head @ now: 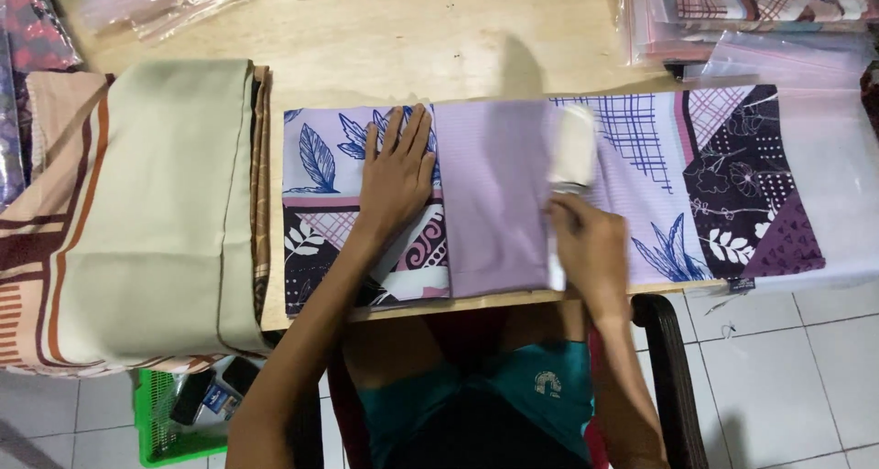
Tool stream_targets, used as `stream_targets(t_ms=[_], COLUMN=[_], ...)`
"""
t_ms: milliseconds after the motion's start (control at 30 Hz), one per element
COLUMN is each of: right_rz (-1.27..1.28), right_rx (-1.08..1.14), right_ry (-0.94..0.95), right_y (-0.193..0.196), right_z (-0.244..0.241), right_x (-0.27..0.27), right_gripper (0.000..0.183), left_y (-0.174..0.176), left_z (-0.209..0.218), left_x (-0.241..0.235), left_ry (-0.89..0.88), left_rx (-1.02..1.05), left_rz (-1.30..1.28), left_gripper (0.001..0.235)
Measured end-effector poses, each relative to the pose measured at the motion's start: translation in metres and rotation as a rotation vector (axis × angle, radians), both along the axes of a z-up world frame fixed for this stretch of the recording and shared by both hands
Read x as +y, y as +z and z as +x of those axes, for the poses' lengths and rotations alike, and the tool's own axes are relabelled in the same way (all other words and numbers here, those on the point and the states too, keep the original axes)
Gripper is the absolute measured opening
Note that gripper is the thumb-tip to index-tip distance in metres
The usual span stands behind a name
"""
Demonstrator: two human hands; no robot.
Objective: The person uses a white cylindrical roller to smooth and roll a piece of patterned fabric on a wooden table. They repeatedly roll the fabric back and forth, then fold it and continue rolling to create a tight roll.
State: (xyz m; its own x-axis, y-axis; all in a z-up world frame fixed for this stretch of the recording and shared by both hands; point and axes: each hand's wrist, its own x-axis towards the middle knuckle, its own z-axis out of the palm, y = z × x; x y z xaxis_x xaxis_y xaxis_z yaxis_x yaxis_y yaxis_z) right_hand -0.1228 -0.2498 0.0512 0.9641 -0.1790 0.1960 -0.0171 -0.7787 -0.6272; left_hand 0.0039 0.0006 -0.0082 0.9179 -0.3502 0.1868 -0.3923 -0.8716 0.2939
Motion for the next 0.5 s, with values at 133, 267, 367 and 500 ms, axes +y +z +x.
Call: stream_targets(t_ms=[133,267,367,500], right_rz=[0.105,-0.009,-0.092,-0.053], right_rx=[-0.002,0.126,0.113,0.059], right_ry=[0.293,0.277,0.269,0.145], right_y=[0.002,-0.019,-0.007,-0.007], right_z=[0.036,0.052,0.045,0.046], right_x=[0.065,0.078,0.051,-0.013], right_gripper=[0.021,0.024,0.022,0.021], left_y=[0.002,0.0,-0.001,-0.001], left_z=[-0.001,0.001,-0.002,-0.002], left_x=[-0.001,0.0,0.0,0.0], left_ry=[0.005,0.002,0.01,0.013], left_rx=[0.017,-0.02,-0.015,-0.036], left_rz=[-0.003,0.011,-0.013,-0.011], left_gripper=[0.058,0.057,0.058,0.057])
